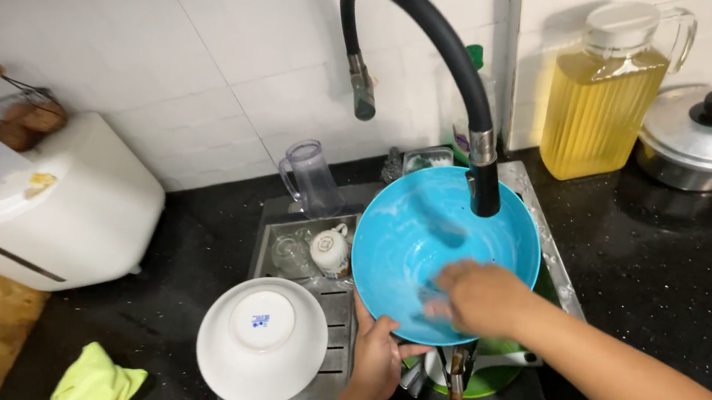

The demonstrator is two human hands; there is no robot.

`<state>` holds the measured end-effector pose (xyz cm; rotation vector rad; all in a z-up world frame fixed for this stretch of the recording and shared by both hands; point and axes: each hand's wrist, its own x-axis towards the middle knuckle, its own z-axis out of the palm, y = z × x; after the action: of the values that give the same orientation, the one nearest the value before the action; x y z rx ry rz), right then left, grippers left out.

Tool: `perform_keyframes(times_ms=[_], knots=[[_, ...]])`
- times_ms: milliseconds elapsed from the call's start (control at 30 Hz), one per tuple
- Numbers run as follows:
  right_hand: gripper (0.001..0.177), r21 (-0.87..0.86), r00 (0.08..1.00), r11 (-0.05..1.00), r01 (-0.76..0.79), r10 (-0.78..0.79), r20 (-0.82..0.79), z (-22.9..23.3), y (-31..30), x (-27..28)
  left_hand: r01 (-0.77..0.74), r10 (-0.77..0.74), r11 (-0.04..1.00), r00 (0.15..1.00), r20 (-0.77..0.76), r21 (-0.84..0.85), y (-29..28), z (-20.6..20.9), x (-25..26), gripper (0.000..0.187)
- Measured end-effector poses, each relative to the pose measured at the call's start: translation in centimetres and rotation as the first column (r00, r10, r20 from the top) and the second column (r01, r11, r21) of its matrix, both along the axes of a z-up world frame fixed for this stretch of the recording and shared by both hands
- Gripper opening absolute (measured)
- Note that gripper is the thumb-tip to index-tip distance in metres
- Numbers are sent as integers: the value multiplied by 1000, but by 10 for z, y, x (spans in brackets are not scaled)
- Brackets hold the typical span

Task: Wash dishes, bowls, and cutlery in a kitchen sink using a sponge and soap.

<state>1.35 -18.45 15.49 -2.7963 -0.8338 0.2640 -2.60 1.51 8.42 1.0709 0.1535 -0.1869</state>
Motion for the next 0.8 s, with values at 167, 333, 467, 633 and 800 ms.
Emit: perform_keyframes(times_ms=[167,333,467,633,800], knots=[[60,525,910,851,24,-236,340,22,-20,34,-3,2,1000,999,42,25,0,11,-14,95],[59,593,881,782,190,-403,248,31,-55,60,-29,28,993,999,17,111,4,17,-21,96],[59,665,792,724,185,-511,335,52,-62,41,-47,43,995,998,43,85,8,26,-28,95],[57,-210,948,972,105,-34,315,54,-20,-8,-8,1,993,998,56,114,4,31,-26,96],[52,-95,931,979,-180,138,-338,-5,6,4,-42,36,995,997,71,91,-5,36,-30,102]])
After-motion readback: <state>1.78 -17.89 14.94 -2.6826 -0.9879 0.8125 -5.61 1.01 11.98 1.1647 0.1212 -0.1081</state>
